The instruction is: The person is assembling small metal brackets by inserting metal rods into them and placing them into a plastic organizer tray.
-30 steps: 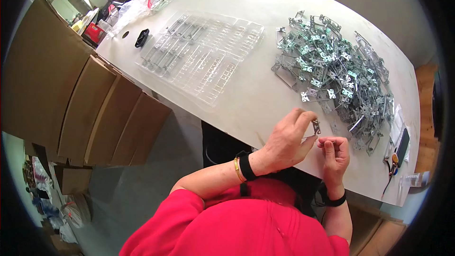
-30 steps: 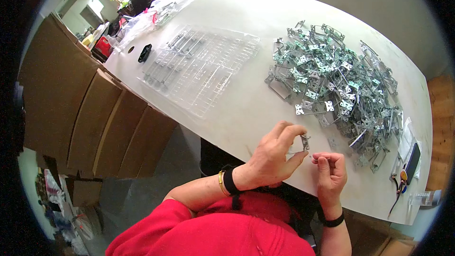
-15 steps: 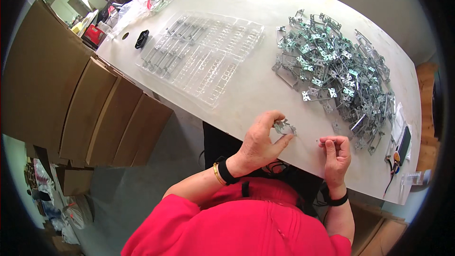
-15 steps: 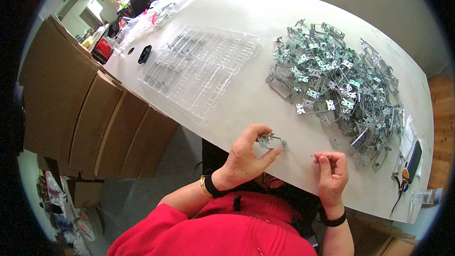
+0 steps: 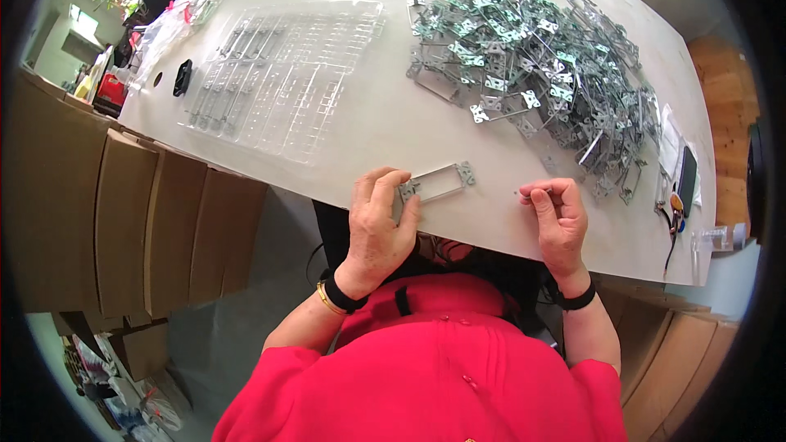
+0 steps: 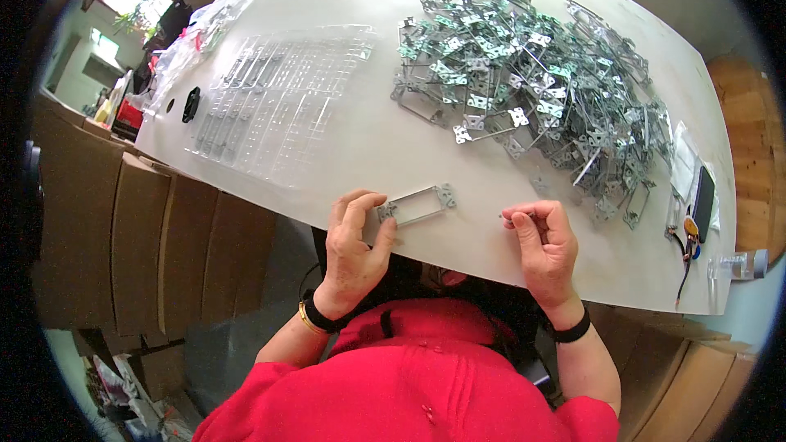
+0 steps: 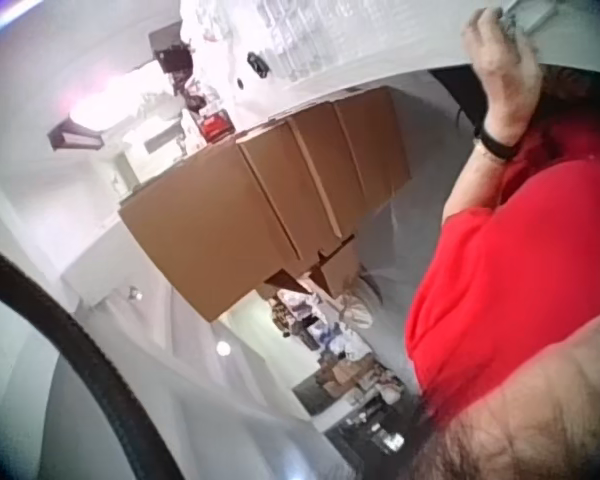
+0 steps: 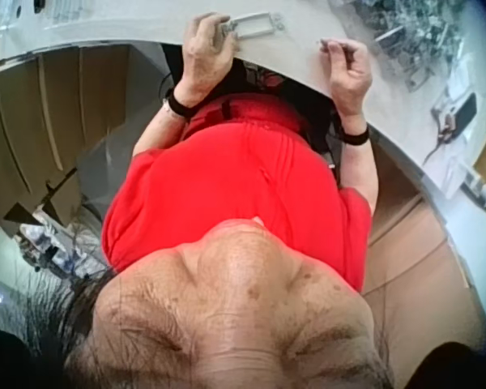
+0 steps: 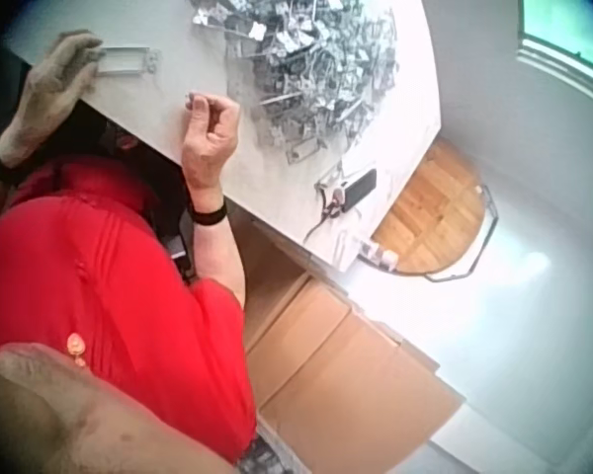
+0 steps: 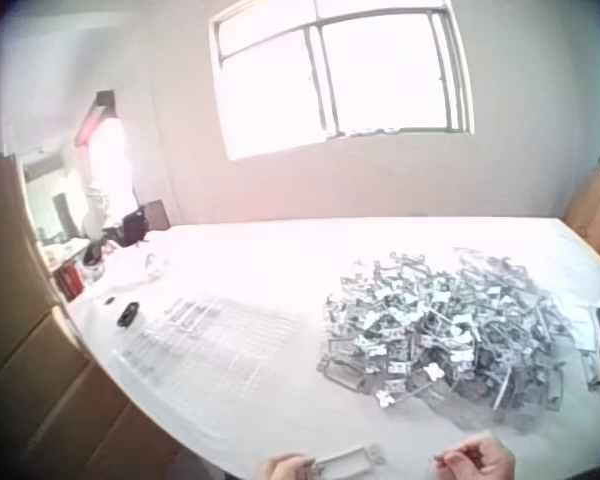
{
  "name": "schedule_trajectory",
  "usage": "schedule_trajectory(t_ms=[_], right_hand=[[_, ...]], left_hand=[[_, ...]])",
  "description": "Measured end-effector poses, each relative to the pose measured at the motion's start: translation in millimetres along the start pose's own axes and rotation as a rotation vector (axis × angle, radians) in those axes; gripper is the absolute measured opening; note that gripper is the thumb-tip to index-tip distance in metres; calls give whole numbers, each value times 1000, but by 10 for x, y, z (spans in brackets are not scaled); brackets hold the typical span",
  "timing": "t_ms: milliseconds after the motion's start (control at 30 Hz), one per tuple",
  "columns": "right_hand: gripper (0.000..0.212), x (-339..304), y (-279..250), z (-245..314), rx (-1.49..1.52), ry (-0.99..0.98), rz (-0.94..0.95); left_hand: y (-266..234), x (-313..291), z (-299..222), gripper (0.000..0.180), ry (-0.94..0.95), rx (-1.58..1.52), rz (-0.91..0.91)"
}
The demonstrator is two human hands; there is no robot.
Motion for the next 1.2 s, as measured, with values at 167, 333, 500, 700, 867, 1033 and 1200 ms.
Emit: schedule_trajectory(t_ms=[167,333,500,700,867,1033,1200], right_hand=[[8,-13,-20,-17,-11,10,-1],[8,-7,-19,-4,-13,9,0],[7,19,14,13,2,13,12],[7,-18,-38,-51,-55,54,1],[9,-16,-33,-63,-24,65,19],[8,2,-34,-64,-34,52,26],[7,2,-17,-56,-27,63,9]], left_hand=[[23,-20,6,30,21,50,-7],[46,2,0,29,45,74,-4],[34,32,-17,28,50,78,-23],[90,64,-44,14,65,36,-58],[91,87,-51,13,106,0,-59],[5,100,-62,16,128,-3,-165],[26,82,12,18,100,89,-109]])
Point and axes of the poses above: each hand's wrist, its own x-axis towards the middle knuckle, its own y-axis out of the palm, z = x × y, the point moved 4 cm from there along x, towards the middle knuckle, and after that the axes turned 13 degrees about -x, right-handed, at the moved point
